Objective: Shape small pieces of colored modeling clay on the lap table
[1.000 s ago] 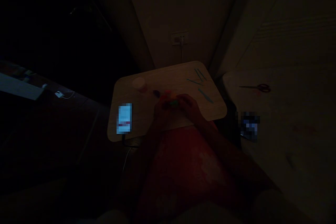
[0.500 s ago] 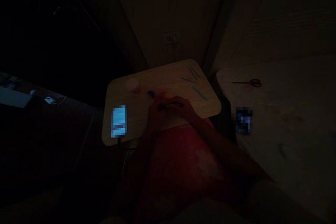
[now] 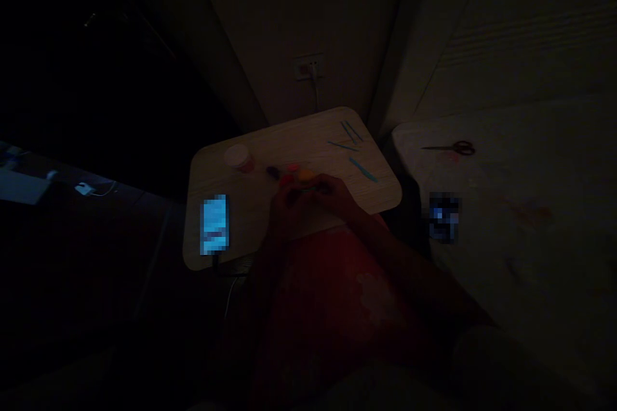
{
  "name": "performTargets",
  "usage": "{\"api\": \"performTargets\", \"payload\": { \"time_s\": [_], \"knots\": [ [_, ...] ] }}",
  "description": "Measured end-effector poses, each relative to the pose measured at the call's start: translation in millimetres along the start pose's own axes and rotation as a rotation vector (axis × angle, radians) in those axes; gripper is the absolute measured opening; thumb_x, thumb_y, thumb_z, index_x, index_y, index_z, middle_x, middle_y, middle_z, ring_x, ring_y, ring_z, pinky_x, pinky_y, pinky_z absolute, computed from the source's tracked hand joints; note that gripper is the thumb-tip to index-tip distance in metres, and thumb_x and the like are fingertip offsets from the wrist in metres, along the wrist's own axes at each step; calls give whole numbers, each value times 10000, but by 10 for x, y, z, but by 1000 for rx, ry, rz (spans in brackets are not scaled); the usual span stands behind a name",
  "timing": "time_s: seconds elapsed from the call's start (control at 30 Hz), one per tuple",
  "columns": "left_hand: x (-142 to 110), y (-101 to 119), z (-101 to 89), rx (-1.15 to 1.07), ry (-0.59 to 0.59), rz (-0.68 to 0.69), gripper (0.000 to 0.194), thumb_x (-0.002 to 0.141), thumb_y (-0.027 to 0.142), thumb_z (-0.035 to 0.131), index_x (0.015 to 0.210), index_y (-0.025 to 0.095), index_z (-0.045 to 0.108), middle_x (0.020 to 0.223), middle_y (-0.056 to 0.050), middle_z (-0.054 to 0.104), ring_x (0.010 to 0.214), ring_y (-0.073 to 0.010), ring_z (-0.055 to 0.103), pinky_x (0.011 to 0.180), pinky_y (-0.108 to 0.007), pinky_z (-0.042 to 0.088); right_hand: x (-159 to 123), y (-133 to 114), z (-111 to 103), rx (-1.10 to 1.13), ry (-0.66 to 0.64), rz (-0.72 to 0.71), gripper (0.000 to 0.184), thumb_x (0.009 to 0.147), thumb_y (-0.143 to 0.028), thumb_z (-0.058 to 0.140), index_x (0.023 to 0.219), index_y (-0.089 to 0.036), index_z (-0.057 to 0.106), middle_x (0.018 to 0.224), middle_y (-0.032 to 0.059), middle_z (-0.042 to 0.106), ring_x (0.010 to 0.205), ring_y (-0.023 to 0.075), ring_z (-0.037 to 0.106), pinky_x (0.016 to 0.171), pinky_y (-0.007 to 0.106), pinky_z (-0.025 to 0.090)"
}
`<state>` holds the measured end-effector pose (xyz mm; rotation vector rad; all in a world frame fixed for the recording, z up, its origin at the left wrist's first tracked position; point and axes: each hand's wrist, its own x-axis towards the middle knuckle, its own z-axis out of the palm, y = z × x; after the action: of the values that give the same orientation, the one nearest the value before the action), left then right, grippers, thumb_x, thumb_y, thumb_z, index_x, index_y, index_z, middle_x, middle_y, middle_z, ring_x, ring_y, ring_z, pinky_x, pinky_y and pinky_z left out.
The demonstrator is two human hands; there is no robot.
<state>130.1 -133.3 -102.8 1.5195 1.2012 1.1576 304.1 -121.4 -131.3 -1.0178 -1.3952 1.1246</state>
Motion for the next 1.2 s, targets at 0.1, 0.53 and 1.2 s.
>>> {"api": "performTargets", "payload": {
  "time_s": [0.1,0.53,1.2],
  "knots": [
    [8,-25,31,79,27,-19,273,809,462,786,905,211,738,906,-60,759,940,-259,717,870,-368,560,-15,8,14,-13,20,1,329,759,-461,807,949,-203,738,934,60,775,828,201,708,785,338,573],
    [7,-47,26,136,15,59,169,859,379,731,878,211,736,896,-51,767,853,-230,704,831,-344,557,-40,11,16,40,54,44,254,708,-402,841,865,-209,787,868,52,801,767,203,732,743,335,594],
    [-40,-105,116,90,200,67,88,786,271,746,781,208,685,830,-42,735,940,-245,713,859,-343,566,-120,-101,82,-134,182,-159,97,805,-292,755,870,-231,791,912,73,775,834,210,717,786,357,585]
  ]
}}
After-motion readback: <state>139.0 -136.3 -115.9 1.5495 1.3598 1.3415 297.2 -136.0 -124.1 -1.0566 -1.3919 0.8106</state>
